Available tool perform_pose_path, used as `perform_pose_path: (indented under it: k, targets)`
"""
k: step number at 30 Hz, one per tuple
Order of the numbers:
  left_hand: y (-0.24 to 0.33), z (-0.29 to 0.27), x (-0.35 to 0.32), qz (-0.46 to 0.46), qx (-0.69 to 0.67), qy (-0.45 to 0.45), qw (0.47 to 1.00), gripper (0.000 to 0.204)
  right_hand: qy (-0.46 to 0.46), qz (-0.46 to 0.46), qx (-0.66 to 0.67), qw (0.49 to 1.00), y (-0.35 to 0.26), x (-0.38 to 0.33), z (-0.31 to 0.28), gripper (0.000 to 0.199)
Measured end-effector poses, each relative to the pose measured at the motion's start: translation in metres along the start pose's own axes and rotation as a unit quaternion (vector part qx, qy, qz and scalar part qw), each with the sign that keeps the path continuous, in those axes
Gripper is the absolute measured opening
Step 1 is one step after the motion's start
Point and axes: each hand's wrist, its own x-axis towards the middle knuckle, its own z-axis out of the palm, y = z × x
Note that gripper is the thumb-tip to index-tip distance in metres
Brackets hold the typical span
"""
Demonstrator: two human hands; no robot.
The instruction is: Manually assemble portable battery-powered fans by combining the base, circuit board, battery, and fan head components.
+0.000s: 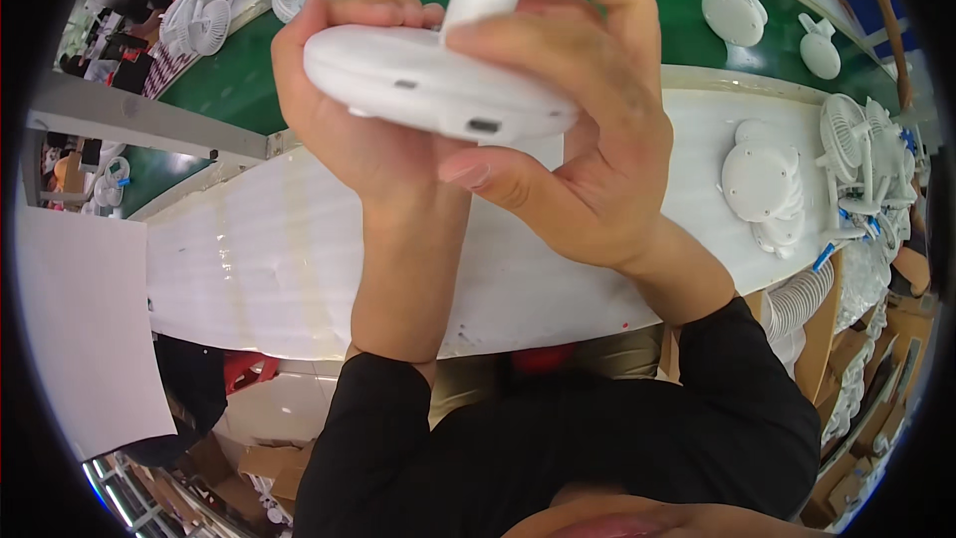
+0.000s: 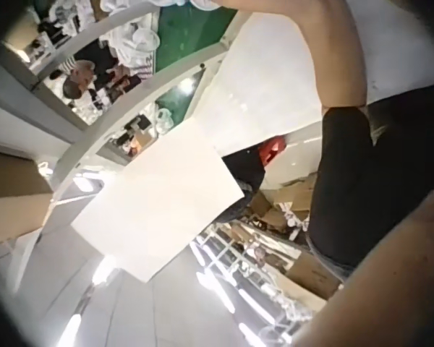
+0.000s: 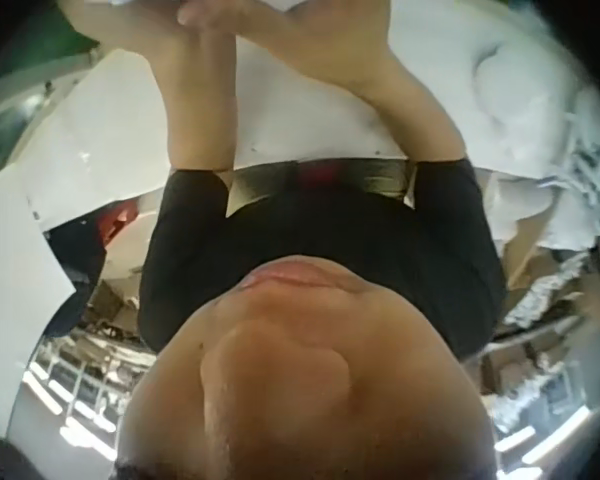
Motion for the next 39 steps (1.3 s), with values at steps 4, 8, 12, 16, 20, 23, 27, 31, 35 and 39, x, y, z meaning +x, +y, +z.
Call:
perform_pose_path:
  k: [4, 8, 12, 16, 20, 23, 27, 31, 35, 39]
  targets:
    - [-0.002, 0.009, 0.004, -0.048, 0.005, 0.039, 0.998, 0.033, -0.038, 0.010, 0.035, 0.999, 0.009, 0.007, -0.007, 0.043]
    - [0.008, -0.019, 0.022, -0.138, 0.018, 0.027, 0.990, 0.030, -0.116, 0.071, 0.279, 0.951, 0.022, 0.003, 0.003, 0.055]
    - [0.010, -0.063, 0.041, -0.242, -0.123, -0.280, 0.921, 0.023, -0.074, 0.087, 0.276, 0.954, 0.015, 0.003, 0.024, 0.039]
    - [0.012, -0.034, 0.005, 0.073, 0.201, -0.079, 0.974, 0.032, -0.001, 0.026, 0.331, 0.943, 0.012, 0.004, 0.060, 0.040]
    - [0.013, -0.008, -0.030, 0.364, 0.543, -0.064, 0.754, 0.045, -0.009, -0.077, 0.289, 0.954, 0.006, 0.015, 0.040, 0.039]
    - [0.011, -0.002, -0.027, 0.296, 0.482, -0.079, 0.820, 0.040, 0.006, -0.091, 0.228, 0.969, -0.006, 0.014, 0.031, 0.038]
    - [0.004, 0.003, -0.019, 0.204, 0.386, -0.090, 0.895, 0.034, 0.008, -0.043, 0.208, 0.977, -0.009, 0.010, 0.024, 0.036]
    - [0.004, 0.002, -0.008, 0.128, 0.279, -0.088, 0.948, 0.029, -0.059, 0.038, 0.204, 0.976, -0.009, 0.014, 0.010, 0.036]
    - [0.003, 0.003, -0.008, 0.169, 0.190, -0.160, 0.954, 0.024, -0.087, 0.059, 0.205, 0.973, -0.005, 0.015, 0.003, 0.038]
    - [0.009, 0.000, -0.005, 0.207, 0.107, -0.239, 0.943, 0.020, -0.105, 0.058, 0.226, 0.967, -0.003, 0.016, 0.004, 0.041]
